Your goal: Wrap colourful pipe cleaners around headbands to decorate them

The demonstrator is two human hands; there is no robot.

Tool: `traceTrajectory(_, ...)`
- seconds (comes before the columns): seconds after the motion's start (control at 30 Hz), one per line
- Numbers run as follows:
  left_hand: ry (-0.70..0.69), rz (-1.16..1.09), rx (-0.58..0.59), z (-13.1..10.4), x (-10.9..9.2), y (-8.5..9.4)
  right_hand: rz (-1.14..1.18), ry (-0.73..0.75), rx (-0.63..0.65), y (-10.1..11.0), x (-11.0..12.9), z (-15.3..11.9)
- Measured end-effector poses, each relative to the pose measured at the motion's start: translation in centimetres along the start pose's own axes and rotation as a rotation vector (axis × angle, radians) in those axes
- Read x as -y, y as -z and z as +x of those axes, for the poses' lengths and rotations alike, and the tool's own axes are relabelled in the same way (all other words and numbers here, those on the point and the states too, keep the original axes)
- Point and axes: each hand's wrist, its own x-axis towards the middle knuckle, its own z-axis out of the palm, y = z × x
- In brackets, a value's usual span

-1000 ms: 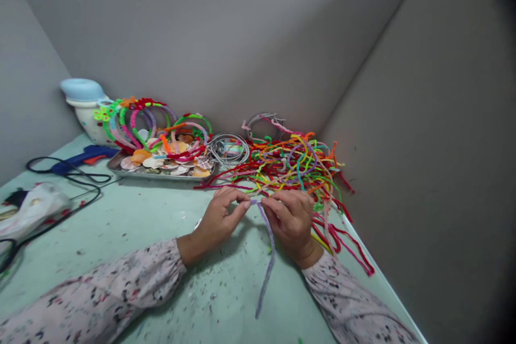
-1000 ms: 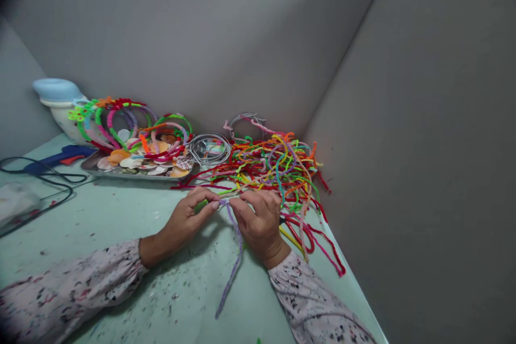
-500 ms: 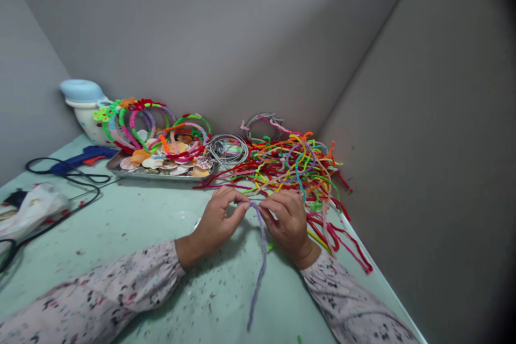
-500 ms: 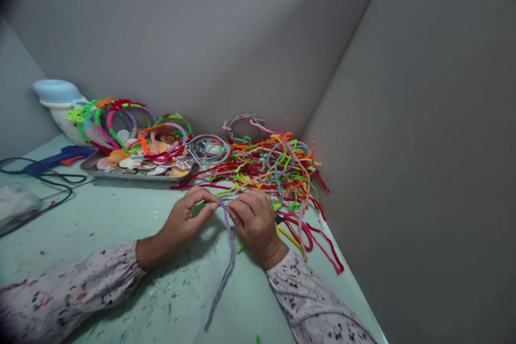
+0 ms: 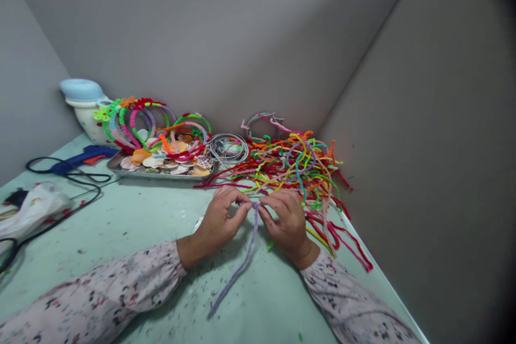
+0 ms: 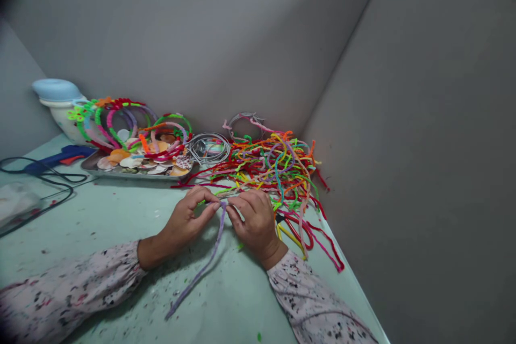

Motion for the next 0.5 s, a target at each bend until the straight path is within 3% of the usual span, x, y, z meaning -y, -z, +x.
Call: traceTrajectory(0.5,-0.06,0.044,-0.003,0.1,-0.2,0.0,0.263,-0.311,0.074,0.1,1.4,0.5)
